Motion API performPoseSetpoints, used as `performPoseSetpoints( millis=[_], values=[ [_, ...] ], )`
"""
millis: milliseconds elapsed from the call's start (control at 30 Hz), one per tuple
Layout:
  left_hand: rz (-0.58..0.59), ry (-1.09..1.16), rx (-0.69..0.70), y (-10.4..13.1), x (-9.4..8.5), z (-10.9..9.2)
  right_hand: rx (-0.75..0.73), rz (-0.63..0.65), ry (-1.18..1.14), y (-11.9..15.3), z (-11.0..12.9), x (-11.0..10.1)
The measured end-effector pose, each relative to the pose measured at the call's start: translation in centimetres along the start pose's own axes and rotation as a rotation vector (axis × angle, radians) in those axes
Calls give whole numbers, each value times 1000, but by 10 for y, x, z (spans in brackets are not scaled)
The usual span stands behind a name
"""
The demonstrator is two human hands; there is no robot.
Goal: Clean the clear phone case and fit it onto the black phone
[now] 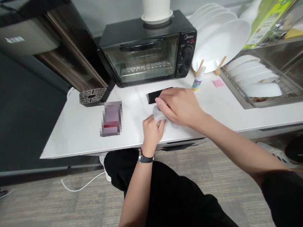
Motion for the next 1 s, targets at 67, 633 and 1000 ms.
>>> performPoseSetpoints(
  millis=[67, 633, 1000],
  values=[
    [-21, -5, -1, 0, -2, 1, -71, 2, 30, 1, 8, 0],
    [36, -82, 19, 0, 1, -1, -18, -133, 81, 4, 7, 1],
    [209, 63, -75, -10, 2, -18, 305, -464, -397, 50, -86, -2]
  ],
)
Point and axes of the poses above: each hand's wrist, its own y-axis away from the middle knuckle, its own x-axis out of the palm, z = x × y, the point moved 9 cm from there along -y, towards the middle knuckle, and after that the axes turned 9 degrees about z, right-handed, at the moved point
